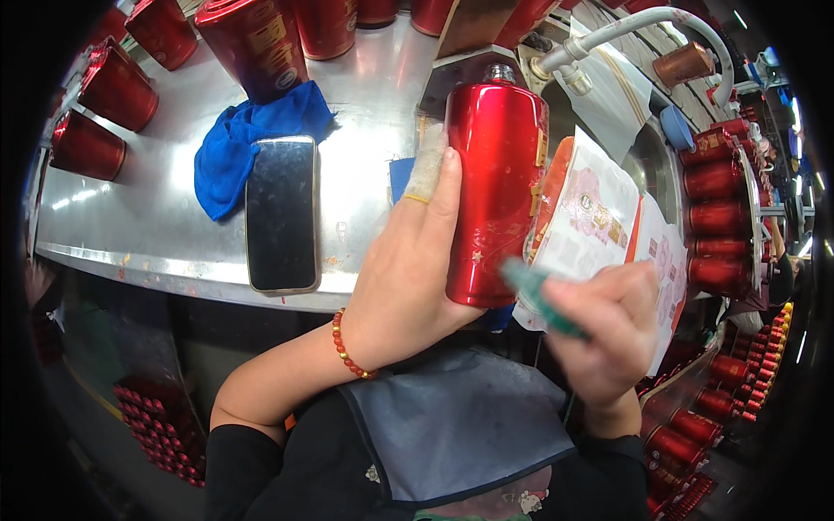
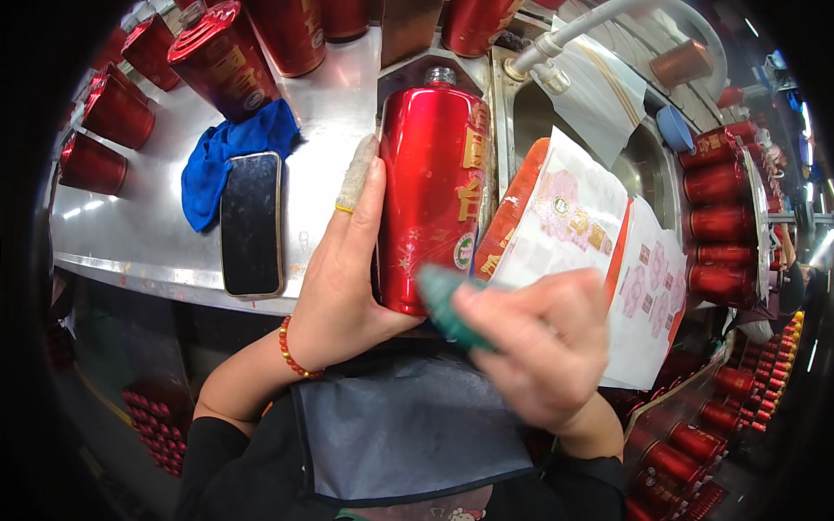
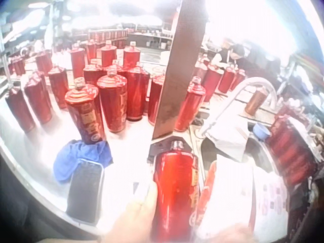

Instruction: The person wipes the exterior of red cylindrical containers using a green cloth. They rotate each container to clean multiple sides, then place it aside and pick up another. The person occasionally rinses the cloth under a faucet and continues the wiping process.

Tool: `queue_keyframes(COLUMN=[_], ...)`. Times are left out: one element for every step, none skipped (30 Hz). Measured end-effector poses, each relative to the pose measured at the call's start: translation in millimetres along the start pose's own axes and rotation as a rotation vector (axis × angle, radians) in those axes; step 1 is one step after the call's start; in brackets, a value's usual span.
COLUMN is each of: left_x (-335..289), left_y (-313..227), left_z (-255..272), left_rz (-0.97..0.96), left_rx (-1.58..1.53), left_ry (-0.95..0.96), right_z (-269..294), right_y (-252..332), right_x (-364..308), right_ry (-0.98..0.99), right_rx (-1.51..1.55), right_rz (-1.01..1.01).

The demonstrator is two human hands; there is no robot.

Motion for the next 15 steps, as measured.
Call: queue_keyframes(left_x=[-0.6,-1.1,-2.2,-3.6,-4.8,-5.8,-6.0,-5.9,-5.7,-6.3,-7.0,-6.0,-6.8,-4.7,-4.7], left_y=[-0.2,-0.4,-1.0,0.0,1.1,1.8,1.2,0.2,-0.2,6.8,7.9,6.8,6.2,6.7,8.7], left_z=[-0.8,-0.5,-0.4,0.4,1.3,1.8,2.0,2.0,2.3,0.9,0.1,0.6,1.3,1.9,2.7], left_rz=[0.017,0.023,0.032,0.034,0.037,0.041,0.043,0.044,0.046,0.022,0.008,-0.007,-0.016,-0.024,-0.014], left_rx=[-0.020,-0.011,-0.002,-0.006,-0.010,-0.014,-0.013,-0.013,-0.012,0.043,0.020,-0.002,-0.012,-0.033,-0.048], left_ry=[0.001,0.003,0.005,0.007,0.009,0.011,0.006,0.001,-0.004,0.002,-0.009,-0.020,-0.039,-0.056,-0.044], right_z=[3.8,-4.4,-9.4,-9.4,-8.6,-5.9,-2.6,0.3,-5.4,-13.9,-17.0,-11.8,-8.1,-2.4,2.2], right_y=[-4.5,-2.2,7.7,11.2,13.4,8.3,3.9,0.0,4.1,11.6,19.5,14.2,3.5,-6.1,-15.1], right_x=[3.0,2.0,4.7,5.3,6.8,11.8,16.3,20.6,21.7,15.5,13.8,20.6,27.0,34.5,41.5], right_ry=[-0.052,0.052,0.133,0.140,0.148,0.123,0.100,0.080,0.119,0.163,0.180,0.193,0.149,0.111,0.076], right_rx=[-0.116,-0.082,0.013,0.054,0.096,0.018,-0.062,-0.141,-0.139,-0.035,0.053,0.088,0.042,-0.011,-0.060], right_rz=[-0.031,0.055,0.173,0.187,0.202,0.181,0.155,0.125,0.157,0.271,0.238,0.169,0.125,0.069,0.009])
Point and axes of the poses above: each hand's wrist, its own x-axis towards the middle knuckle, its own z-axis out of the back of the hand, y = z × x, the point moved 3 cm from there along x, towards the middle knuckle, and after that the axes turned 5 degrees about z, right-handed, at the moved point
